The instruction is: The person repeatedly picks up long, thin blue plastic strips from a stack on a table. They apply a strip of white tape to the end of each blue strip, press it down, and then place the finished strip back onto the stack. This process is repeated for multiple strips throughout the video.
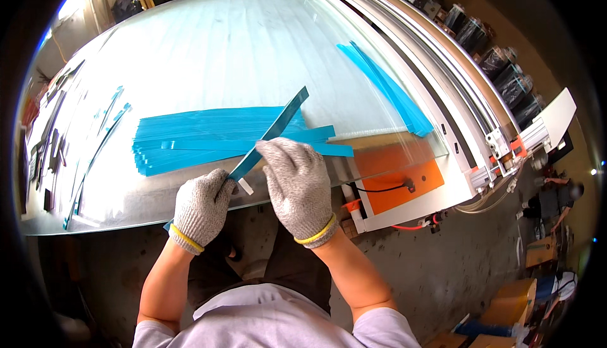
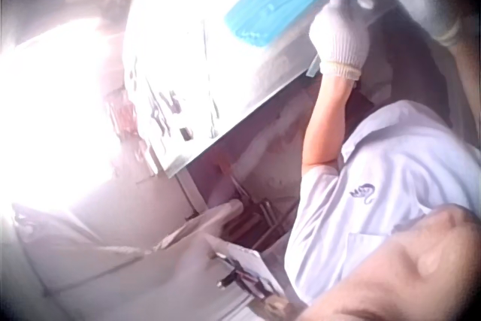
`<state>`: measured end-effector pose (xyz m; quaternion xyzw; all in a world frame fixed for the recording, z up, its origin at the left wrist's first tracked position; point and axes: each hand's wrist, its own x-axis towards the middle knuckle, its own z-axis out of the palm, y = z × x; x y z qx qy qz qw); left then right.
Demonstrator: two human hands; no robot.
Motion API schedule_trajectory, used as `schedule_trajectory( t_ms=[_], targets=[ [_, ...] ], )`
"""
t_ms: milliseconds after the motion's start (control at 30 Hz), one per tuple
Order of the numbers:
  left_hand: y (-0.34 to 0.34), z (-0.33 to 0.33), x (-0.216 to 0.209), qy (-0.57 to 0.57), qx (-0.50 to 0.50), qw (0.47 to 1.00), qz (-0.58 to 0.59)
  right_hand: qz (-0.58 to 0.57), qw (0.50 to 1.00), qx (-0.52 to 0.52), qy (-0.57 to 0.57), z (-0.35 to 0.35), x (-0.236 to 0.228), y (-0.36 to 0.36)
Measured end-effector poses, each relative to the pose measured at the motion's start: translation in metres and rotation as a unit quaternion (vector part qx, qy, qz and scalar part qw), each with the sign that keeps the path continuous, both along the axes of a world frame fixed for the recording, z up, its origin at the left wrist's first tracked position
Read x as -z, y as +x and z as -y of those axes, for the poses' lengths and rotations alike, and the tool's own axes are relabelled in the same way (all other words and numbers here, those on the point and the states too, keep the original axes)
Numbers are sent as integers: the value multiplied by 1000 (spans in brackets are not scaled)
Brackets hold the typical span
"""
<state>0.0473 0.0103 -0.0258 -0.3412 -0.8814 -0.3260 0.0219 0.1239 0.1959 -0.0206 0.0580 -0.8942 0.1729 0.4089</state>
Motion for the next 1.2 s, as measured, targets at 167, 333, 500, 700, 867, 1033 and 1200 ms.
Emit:
schedule_trajectory(
  t_ms=[167,333,500,700,867,1033,1200],
  targets=[
    [18,-4,3,-39,11,989,-141,61,993,-16,103,6,-14,9],
    [25,-12,7,-47,20,982,-183,113,984,-43,129,-1,-5,6],
    [19,-17,2,-74,19,962,-264,89,988,-18,127,-5,-3,-3],
    [21,-15,22,-138,84,963,-218,180,979,-94,6,-6,10,10],
    [27,-18,20,-131,95,963,-214,258,955,-140,-40,-9,6,11],
    [24,-17,19,-111,94,974,-177,225,909,-229,-265,-4,-11,17],
    [24,-9,-1,-14,77,996,-39,197,842,-252,-435,14,-37,41]
  ],
)
